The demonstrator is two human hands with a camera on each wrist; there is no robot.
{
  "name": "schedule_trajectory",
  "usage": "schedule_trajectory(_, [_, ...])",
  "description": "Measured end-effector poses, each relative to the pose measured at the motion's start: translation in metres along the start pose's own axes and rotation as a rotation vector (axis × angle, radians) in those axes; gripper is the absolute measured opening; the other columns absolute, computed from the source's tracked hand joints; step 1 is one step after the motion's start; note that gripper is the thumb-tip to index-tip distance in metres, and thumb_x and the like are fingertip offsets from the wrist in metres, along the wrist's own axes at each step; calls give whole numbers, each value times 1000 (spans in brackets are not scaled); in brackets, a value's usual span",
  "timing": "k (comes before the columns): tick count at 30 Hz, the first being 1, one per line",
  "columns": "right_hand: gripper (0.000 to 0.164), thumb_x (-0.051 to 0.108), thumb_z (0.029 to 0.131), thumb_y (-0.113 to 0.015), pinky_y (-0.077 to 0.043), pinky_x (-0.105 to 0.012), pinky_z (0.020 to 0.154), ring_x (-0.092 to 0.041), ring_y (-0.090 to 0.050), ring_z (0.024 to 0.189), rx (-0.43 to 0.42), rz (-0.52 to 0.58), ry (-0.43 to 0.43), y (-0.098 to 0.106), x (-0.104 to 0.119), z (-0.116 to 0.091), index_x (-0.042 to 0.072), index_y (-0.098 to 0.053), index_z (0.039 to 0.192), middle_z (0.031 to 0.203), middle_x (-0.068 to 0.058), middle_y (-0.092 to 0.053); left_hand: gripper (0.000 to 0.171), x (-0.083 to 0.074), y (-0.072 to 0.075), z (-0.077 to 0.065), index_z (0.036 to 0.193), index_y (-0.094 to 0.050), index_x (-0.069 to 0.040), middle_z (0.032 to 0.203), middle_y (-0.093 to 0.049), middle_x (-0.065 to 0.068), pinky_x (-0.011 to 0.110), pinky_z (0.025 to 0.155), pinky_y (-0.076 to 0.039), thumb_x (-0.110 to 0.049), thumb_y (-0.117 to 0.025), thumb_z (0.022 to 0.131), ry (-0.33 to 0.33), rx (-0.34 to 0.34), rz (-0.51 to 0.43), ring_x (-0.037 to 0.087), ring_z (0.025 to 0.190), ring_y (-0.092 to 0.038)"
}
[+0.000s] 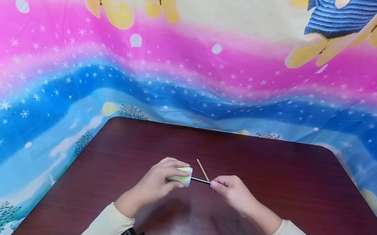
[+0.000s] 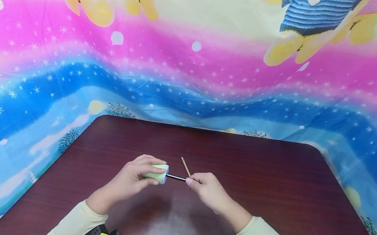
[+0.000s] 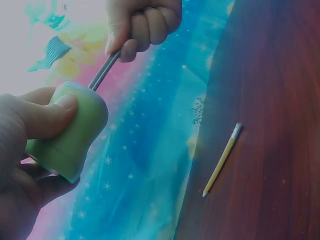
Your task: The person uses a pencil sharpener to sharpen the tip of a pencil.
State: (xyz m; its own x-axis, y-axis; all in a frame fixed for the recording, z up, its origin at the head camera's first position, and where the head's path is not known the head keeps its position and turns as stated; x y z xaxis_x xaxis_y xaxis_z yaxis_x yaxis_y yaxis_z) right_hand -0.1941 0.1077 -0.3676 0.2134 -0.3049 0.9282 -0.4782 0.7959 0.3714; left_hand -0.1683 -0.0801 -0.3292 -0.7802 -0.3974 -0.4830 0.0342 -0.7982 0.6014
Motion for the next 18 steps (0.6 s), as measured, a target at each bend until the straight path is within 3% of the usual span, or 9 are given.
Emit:
schedule_trajectory(2, [23, 14, 98, -51, -19, -22, 43, -4, -25, 45, 107, 237, -158, -4, -8, 0, 2, -59, 79, 54, 8, -29, 36, -4, -1, -1, 105, -75, -5, 115, -68, 10, 32, 88, -51, 0, -82, 70, -57, -1, 53, 25, 108, -58])
schedule_trajectory(4, [24, 15, 99, -49, -15, -21, 42, -5, -22, 43, 176, 368, -269, -5, -12, -2, 3, -57, 79, 53, 8, -27, 36, -7, -1, -1, 104, -75, -6, 115, -68, 10, 33, 88, -52, -1, -82, 70, -86, -2, 78, 25, 108, -58])
schedule_trajectory(7, [25, 19, 99, -50, -22, -20, 43, -6, -34, 45, 190, 256, -240, 0, -10, -1, 1, -62, 86, 55, 5, -39, 35, -5, -1, 0, 105, -75, -6, 116, -68, 10, 32, 88, -52, -1, -82, 72, -38, 3, 38, 24, 110, -57])
schedule_trajectory(11, [29, 25, 98, -56, -43, -25, 53, -12, -57, 65, 82, -110, -36, 10, 1, 1, 1, -65, 110, 78, -3, -65, 35, 6, 1, -1, 107, -74, -5, 117, -67, 9, 30, 87, -53, 1, -80, 73, 109, -1, -57, 24, 112, -57])
schedule_trajectory(13, [33, 29, 95, -62, -49, -26, 62, -9, -60, 76, -18, -315, 102, 14, 10, 0, 6, -64, 119, 93, 0, -68, 35, 11, 2, -2, 108, -74, -6, 118, -67, 8, 30, 86, -53, 1, -80, 74, 167, -6, -90, 24, 112, -58])
schedule_trajectory(15, [37, 31, 90, -68, -49, -25, 65, -5, -58, 77, -125, -522, 280, 15, 20, -4, 11, -64, 121, 97, 4, -66, 36, 14, 3, -3, 109, -74, -6, 118, -67, 8, 31, 85, -53, 0, -80, 74, 203, -4, -107, 25, 112, -58])
schedule_trajectory(18, [29, 34, 93, -64, -49, -27, 59, -7, -57, 71, -298, -862, 626, 9, 37, -14, 13, -68, 113, 90, 6, -63, 36, 18, 3, -4, 111, -73, -8, 119, -66, 6, 29, 83, -53, -2, -79, 76, 263, 11, -148, 24, 112, -58])
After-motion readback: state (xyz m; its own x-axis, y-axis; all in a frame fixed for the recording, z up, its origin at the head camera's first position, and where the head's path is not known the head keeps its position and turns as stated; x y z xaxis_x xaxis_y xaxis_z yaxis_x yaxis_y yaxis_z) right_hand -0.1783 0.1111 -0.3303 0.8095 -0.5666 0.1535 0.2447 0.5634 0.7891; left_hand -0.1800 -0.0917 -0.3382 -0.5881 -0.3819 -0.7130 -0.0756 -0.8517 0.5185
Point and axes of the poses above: each hand's wrist, its own z-axis towards the middle knuckle, its own y-axis out of the back of the hand, x = y × z, the point moved 7 cm from there along z, towards the middle knuckle
